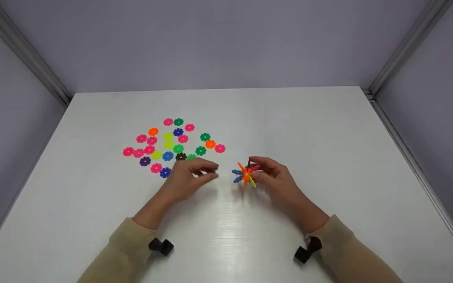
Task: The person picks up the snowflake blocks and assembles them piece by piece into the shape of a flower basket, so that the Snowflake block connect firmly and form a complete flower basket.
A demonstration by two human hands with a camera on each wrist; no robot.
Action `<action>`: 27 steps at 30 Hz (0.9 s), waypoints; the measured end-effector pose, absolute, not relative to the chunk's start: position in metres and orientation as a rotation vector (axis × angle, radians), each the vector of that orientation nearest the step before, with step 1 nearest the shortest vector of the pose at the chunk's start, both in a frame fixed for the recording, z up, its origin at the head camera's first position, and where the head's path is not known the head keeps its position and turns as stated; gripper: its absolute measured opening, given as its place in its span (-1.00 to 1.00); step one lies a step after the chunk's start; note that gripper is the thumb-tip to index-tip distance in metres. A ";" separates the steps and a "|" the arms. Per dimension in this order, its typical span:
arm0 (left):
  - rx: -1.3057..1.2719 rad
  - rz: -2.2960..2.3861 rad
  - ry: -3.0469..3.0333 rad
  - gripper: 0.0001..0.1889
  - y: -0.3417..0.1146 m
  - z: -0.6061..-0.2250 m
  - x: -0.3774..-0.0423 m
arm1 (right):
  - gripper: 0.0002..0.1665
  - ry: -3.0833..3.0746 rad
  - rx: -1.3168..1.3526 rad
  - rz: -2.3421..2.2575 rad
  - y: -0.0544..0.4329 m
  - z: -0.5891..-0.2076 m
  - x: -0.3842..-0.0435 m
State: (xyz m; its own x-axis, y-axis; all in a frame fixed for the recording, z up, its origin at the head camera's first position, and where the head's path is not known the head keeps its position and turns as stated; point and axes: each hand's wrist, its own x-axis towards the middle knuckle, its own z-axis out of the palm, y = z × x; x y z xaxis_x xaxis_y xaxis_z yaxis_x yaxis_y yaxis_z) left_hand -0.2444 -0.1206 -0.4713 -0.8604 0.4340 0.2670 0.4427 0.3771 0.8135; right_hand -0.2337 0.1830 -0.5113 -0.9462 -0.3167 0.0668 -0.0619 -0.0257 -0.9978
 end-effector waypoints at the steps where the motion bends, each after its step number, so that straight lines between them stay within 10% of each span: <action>1: -0.779 -1.524 -2.602 -0.75 -0.131 -0.467 -0.248 | -0.43 2.058 -0.399 -2.090 0.183 -0.511 -0.234; 15: -0.028 -1.495 -2.750 -0.54 -0.290 -0.462 -0.306 | -0.44 2.052 -0.373 -2.090 0.184 -0.514 -0.234; 27: 0.090 -1.426 -2.946 -0.50 -0.329 -0.489 -0.320 | -0.40 1.953 -0.363 -2.129 0.183 -0.516 -0.235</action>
